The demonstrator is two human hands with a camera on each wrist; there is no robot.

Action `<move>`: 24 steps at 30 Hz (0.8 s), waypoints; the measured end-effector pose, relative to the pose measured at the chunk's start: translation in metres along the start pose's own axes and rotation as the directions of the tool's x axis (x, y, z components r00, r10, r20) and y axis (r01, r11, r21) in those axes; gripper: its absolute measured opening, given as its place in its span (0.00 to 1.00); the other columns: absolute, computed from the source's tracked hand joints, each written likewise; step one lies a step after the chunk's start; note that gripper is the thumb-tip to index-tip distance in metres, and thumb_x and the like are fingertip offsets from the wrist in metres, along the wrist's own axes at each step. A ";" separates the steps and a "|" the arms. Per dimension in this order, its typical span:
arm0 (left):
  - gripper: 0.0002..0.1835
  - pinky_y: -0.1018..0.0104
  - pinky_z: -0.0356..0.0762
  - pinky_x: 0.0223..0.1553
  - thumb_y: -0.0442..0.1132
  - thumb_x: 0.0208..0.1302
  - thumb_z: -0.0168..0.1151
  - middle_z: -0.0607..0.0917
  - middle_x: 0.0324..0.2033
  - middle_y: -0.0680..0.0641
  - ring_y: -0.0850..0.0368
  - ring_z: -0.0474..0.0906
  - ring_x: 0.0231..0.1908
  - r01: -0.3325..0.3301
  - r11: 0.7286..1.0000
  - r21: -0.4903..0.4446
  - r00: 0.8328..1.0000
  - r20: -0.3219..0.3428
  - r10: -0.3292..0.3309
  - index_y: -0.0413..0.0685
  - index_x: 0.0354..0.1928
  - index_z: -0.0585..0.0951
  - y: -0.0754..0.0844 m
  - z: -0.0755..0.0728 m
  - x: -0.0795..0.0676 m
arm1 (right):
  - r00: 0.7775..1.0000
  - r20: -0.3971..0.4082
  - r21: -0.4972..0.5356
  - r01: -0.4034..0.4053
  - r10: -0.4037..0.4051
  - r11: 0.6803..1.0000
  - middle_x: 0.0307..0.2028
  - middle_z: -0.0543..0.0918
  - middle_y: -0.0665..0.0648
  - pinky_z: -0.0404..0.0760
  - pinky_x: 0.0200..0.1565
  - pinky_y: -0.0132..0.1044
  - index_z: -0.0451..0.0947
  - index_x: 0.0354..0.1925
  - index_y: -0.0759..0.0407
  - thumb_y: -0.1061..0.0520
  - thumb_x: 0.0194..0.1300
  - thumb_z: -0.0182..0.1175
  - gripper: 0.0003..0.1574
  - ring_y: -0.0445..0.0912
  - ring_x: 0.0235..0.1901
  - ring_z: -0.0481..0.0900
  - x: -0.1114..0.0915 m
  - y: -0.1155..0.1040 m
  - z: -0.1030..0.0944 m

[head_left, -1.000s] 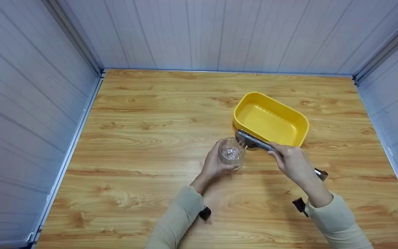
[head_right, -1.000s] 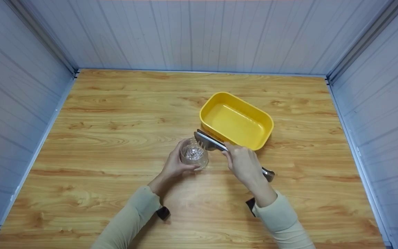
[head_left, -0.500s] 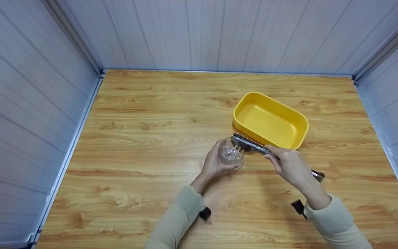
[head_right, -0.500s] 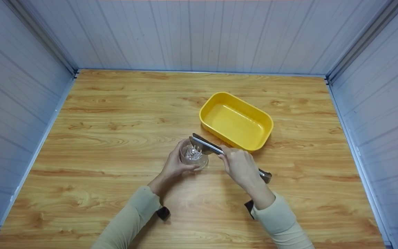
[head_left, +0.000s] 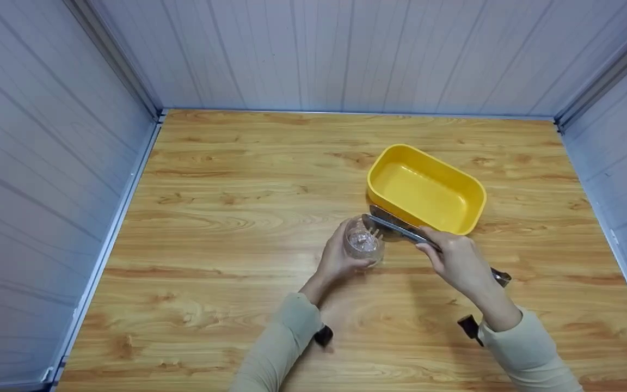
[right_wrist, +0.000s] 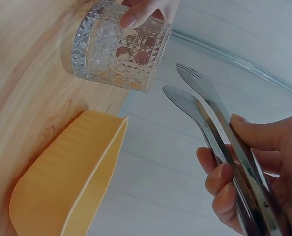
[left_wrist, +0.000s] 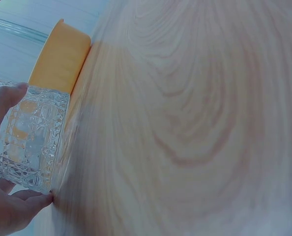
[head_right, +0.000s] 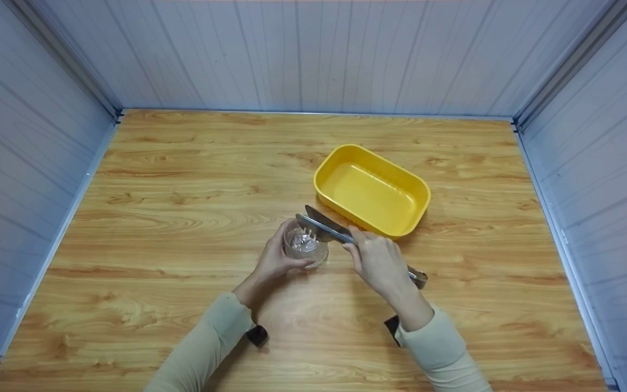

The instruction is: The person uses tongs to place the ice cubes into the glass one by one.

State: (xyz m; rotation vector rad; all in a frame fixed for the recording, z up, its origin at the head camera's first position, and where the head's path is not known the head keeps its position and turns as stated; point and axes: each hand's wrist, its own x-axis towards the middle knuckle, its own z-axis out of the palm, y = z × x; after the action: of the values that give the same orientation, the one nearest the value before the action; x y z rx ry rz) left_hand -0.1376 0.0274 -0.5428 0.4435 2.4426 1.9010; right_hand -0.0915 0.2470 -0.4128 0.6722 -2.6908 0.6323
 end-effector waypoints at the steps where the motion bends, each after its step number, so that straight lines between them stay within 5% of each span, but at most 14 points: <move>1: 0.51 0.61 0.59 0.58 0.37 0.28 0.76 0.70 0.56 0.45 0.54 0.65 0.55 -0.001 1.000 0.001 1.000 -0.001 0.001 0.48 0.62 0.62 0.000 0.000 0.000 | 1.000 -0.007 0.005 0.003 -0.003 1.000 0.31 0.82 0.60 0.78 0.25 0.41 0.78 0.43 0.63 0.60 0.53 0.62 0.17 0.48 0.25 0.78 0.000 0.000 0.000; 16: 0.50 0.64 0.59 0.58 0.31 0.28 0.75 0.71 0.55 0.44 0.54 0.65 0.55 0.010 1.000 0.000 1.000 0.010 -0.010 0.43 0.61 0.62 0.006 -0.001 0.001 | 0.996 -0.088 0.029 0.002 0.000 1.000 0.36 0.81 0.64 0.79 0.30 0.46 0.75 0.47 0.69 0.58 0.50 0.65 0.25 0.55 0.33 0.79 -0.006 0.003 0.008; 24: 0.50 0.65 0.58 0.59 0.39 0.30 0.76 0.70 0.56 0.43 0.55 0.64 0.56 0.022 0.998 0.051 0.999 0.028 -0.024 0.44 0.61 0.61 0.001 -0.001 0.001 | 0.989 -0.149 0.068 0.003 0.007 0.998 0.38 0.80 0.65 0.79 0.31 0.48 0.74 0.48 0.70 0.60 0.47 0.67 0.29 0.56 0.35 0.79 -0.011 0.005 0.014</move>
State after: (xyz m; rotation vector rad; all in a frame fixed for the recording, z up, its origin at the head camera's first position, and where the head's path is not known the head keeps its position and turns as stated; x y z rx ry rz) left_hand -0.1388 0.0273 -0.5411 0.4387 2.4715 1.8153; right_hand -0.0871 0.2484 -0.4312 0.6132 -2.5425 0.7476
